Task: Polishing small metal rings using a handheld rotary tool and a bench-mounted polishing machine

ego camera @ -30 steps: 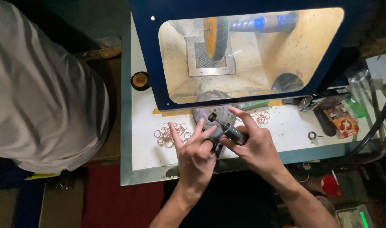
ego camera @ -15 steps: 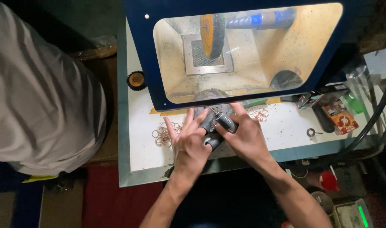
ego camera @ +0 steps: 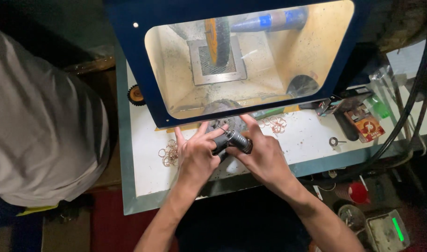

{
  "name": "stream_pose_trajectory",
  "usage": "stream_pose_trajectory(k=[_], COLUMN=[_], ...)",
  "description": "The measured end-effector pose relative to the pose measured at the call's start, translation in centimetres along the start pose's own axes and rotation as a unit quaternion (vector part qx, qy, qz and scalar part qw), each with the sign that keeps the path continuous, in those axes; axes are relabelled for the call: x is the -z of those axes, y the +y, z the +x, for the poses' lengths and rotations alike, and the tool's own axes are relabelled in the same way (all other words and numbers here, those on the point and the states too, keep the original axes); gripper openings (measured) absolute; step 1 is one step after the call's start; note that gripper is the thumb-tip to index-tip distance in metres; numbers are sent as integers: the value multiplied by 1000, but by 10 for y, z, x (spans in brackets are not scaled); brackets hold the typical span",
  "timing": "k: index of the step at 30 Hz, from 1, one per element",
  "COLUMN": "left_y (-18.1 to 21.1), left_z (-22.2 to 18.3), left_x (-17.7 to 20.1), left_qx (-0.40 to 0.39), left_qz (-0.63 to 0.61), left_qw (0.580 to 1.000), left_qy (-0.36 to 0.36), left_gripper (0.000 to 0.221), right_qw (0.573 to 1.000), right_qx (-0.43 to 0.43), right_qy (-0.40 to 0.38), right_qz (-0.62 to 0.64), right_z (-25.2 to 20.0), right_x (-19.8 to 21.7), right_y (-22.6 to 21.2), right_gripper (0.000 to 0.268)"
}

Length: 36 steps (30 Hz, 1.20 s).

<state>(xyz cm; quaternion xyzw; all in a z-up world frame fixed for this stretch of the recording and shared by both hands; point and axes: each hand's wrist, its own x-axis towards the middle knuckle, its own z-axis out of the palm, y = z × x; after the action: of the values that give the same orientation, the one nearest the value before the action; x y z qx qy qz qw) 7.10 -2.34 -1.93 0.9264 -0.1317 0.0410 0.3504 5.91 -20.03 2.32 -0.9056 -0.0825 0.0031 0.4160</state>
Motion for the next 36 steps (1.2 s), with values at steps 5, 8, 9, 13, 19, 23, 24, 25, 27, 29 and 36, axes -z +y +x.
stream_pose_trajectory(k=[5, 8, 9, 13, 19, 23, 24, 25, 27, 29, 36], left_y=[-13, -13, -14, -15, -13, -12, -15, -15, -14, -12, -9], left_z=[1, 2, 1, 2, 2, 2, 2, 2, 1, 2, 2], left_x=[-4, -3, -4, -3, 1, 2, -1, -1, -1, 0, 4], left_qx=[-28, -44, -51, -51, -53, -36, -46, -46, -43, -47, -63], left_qz=[8, 10, 16, 23, 43, 26, 38, 38, 33, 35, 16], left_qw=[1000, 999, 998, 998, 996, 997, 996, 996, 997, 997, 997], left_qy=[-8, -12, -16, -43, -56, -65, -63, -66, -63, -59, -48], left_gripper=[7, 10, 14, 18, 20, 18, 20, 20, 13, 17, 24], right_qw=[997, 990, 984, 966, 951, 948, 948, 948, 946, 945, 957], right_qx=[-61, -110, -123, -160, -198, -200, -199, -202, -198, -198, -157], right_qy=[-4, 26, 46, 39, 12, 0, -5, -6, -7, -5, 13], right_qz=[-47, -89, -117, -199, -236, -248, -249, -248, -257, -260, -242], right_z=[-15, -19, -20, -15, -10, -9, -10, -11, -12, -14, -16], right_x=[28, 37, 40, 44, 42, 47, 49, 50, 51, 51, 48], right_y=[3, 22, 31, 46, 42, 28, 23, 22, 20, 22, 36], right_gripper=[60, 47, 46, 49, 47, 48, 49, 49, 49, 50, 49])
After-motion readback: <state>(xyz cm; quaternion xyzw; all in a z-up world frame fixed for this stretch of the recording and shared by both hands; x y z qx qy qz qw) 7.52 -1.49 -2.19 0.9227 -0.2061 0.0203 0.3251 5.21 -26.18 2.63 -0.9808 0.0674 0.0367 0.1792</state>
